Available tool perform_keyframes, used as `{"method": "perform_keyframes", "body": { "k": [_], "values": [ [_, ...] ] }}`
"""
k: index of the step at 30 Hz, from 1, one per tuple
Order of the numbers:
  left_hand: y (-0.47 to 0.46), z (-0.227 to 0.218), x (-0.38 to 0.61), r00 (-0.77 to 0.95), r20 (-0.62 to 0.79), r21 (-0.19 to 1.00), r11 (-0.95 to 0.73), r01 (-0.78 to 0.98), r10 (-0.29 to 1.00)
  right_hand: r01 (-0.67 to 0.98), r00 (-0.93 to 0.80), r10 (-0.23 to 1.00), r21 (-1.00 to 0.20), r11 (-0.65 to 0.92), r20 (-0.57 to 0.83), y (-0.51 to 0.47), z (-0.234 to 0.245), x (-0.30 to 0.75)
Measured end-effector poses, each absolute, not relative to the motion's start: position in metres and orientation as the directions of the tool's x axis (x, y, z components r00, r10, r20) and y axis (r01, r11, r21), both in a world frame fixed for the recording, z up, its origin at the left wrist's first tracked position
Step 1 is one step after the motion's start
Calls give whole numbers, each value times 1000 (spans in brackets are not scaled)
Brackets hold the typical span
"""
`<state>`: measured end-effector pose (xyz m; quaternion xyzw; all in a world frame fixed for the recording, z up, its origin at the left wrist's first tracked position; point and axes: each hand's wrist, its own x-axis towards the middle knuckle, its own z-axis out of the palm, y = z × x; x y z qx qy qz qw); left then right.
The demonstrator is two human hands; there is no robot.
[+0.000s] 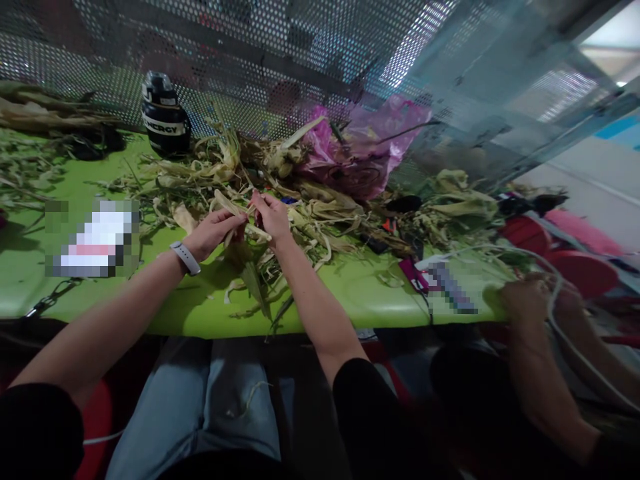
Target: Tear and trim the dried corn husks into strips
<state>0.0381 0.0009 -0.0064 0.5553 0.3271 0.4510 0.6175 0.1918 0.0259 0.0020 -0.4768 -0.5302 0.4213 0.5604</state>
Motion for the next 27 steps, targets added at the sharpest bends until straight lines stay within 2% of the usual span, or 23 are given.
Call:
{"method": "perform_keyframes", "body": {
  "k": [4,6,8,10,13,16,19,22,25,27],
  "values": [
    [4,-6,40,258,56,914,54,-403,965,-57,215,968,-987,147,132,25,6,202],
    [6,-5,40,204,87,874,24,-486,975,-101,235,967,-987,125,99,24,6,203],
    [9,-4,41,132,159,841,-64,-538,978,-104,161,983,-989,106,89,21,6,200],
    [11,-3,41,68,211,812,-136,-567,975,-126,19,998,-990,62,60,18,6,196],
    [11,-3,41,27,206,812,-155,-563,978,-224,-166,986,-973,-46,-9,12,10,190],
    [10,-2,41,15,177,825,-140,-548,984,-247,-236,971,-964,-100,-41,6,13,185],
    [8,-3,41,42,186,839,-137,-526,982,-134,-295,955,-988,-79,-36,1,12,178],
    [9,-6,41,78,245,845,-173,-506,966,-50,-295,955,-998,30,43,-1,7,172],
    [11,-8,40,80,295,838,-217,-501,952,-87,-240,962,-990,113,131,2,2,170],
    [12,-8,39,90,303,836,-219,-504,949,-119,-223,965,-986,116,140,3,1,170]
  ]
}}
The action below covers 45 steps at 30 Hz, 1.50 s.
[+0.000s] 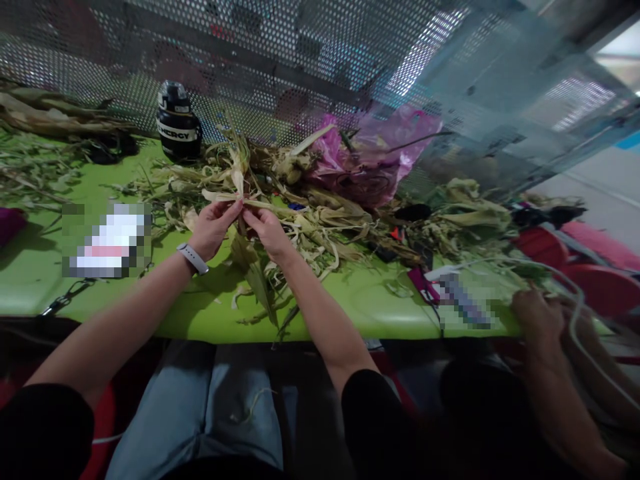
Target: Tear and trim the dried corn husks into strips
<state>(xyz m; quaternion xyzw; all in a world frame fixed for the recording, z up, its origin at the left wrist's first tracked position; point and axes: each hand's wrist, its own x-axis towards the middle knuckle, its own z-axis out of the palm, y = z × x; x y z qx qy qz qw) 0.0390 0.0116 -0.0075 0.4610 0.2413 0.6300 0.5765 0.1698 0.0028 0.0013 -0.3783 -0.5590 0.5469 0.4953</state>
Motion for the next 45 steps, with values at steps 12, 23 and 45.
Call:
{"method": "perform_keyframes", "body": {
  "k": [12,23,45],
  "values": [
    [16,-7,33,109,263,850,-177,-495,959,-85,-370,914,-986,143,164,-1,2,168],
    [18,-6,31,157,178,847,-70,-527,971,-80,-374,913,-987,141,161,-2,-4,163],
    [16,-4,27,127,179,962,-146,-231,976,191,-210,923,-913,361,321,10,-11,178]
  ]
}}
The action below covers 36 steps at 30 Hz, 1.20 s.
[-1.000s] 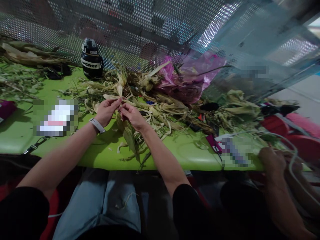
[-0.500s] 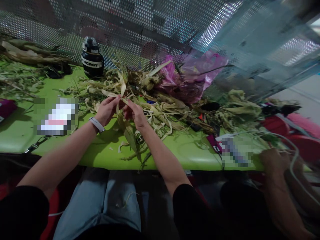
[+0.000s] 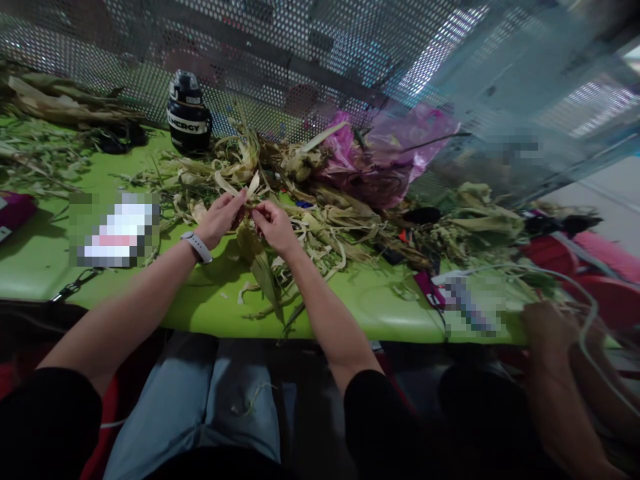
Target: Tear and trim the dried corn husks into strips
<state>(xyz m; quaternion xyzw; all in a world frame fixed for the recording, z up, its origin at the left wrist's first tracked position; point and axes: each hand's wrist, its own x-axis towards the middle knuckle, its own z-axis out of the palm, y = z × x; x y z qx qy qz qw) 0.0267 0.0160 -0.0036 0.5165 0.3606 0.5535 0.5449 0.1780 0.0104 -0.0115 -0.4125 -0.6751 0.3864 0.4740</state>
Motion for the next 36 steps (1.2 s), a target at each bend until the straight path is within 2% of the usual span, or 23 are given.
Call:
{"method": "perform_keyframes", "body": {
  "k": [6,11,15,18,23,26,30,32,36],
  "values": [
    [23,-6,21,201,176,984,-168,-55,964,318,-210,885,-827,463,415,10,-5,187],
    [25,-4,14,251,172,978,-197,76,952,346,-221,881,-811,471,418,14,-1,194],
    [20,2,14,338,127,990,-141,15,932,309,-190,908,-855,417,374,17,-1,198],
    [15,5,17,420,163,985,-172,-16,893,238,-164,927,-898,370,338,20,-1,199],
    [10,8,22,514,278,927,-366,77,812,148,-59,896,-883,445,441,20,-3,194],
    [10,10,20,553,238,914,-376,149,798,107,-9,870,-865,490,492,18,-4,190],
    [10,12,17,616,193,917,-364,165,764,67,-18,873,-871,487,487,15,-4,186],
    [10,12,17,623,197,925,-353,137,757,41,-26,898,-897,439,439,14,-2,186],
    [10,6,20,570,271,952,-304,-39,776,35,-75,932,-933,359,355,12,3,190]
  ]
}}
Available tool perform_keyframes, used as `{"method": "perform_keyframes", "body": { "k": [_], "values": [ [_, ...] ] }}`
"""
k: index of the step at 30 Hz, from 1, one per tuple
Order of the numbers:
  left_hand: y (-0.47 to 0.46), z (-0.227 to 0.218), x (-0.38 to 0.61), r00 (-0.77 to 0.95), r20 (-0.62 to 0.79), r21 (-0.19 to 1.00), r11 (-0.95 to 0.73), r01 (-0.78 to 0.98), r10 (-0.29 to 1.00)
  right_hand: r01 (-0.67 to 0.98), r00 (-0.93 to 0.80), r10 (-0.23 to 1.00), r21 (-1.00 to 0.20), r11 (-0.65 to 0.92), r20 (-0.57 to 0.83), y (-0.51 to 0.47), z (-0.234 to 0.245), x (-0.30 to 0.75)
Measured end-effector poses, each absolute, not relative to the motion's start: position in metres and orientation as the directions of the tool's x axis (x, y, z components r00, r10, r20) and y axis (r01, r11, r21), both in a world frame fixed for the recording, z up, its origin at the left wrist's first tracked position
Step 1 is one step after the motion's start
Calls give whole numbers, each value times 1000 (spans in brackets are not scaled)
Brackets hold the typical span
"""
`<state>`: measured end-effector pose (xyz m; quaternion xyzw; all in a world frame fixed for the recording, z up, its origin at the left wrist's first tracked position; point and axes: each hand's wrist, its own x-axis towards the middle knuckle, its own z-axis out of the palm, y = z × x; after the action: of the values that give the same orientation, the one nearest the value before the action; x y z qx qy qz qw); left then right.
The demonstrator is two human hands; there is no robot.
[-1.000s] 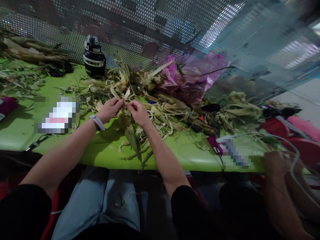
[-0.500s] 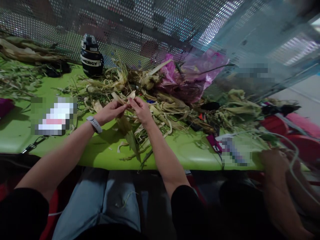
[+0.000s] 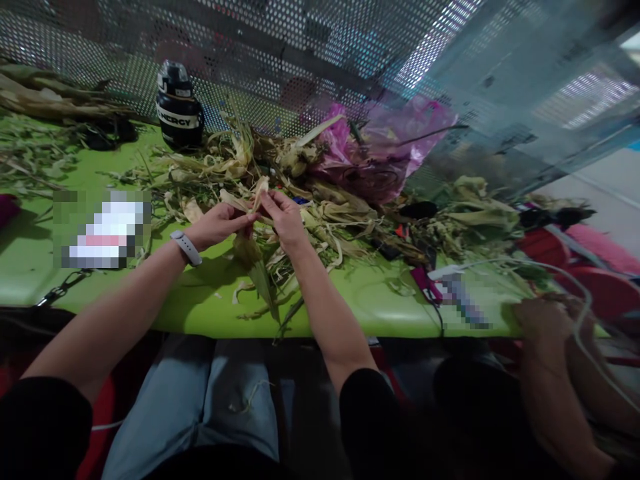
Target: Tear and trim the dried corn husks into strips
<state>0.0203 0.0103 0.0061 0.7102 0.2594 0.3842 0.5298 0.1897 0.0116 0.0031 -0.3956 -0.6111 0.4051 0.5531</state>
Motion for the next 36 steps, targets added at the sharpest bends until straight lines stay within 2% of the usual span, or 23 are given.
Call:
{"method": "perform_keyframes", "body": {
  "k": [3,5,10,15,18,20,23,26,36],
  "values": [
    [11,1,22,505,253,967,-218,-129,825,133,-30,908,-899,417,417,10,7,192],
    [12,-1,22,474,236,972,-206,-115,848,151,-16,902,-890,429,432,10,8,192],
    [12,0,22,487,255,959,-282,-18,836,-7,-52,921,-923,385,385,12,6,192],
    [14,0,24,462,227,969,-248,-17,857,-58,56,880,-878,475,472,13,3,188],
    [13,0,24,397,184,982,-186,-35,899,-70,49,905,-902,426,423,13,2,188],
    [13,0,24,325,158,984,-123,-126,933,0,15,924,-924,381,381,12,4,190],
    [14,1,22,255,182,951,-105,-289,950,194,-36,931,-911,363,363,9,7,193],
    [15,1,21,239,226,945,-152,-291,944,310,-108,920,-866,392,377,4,9,192],
    [15,1,27,89,248,919,-205,-337,965,350,-256,850,-775,526,461,-6,12,181]
  ]
}}
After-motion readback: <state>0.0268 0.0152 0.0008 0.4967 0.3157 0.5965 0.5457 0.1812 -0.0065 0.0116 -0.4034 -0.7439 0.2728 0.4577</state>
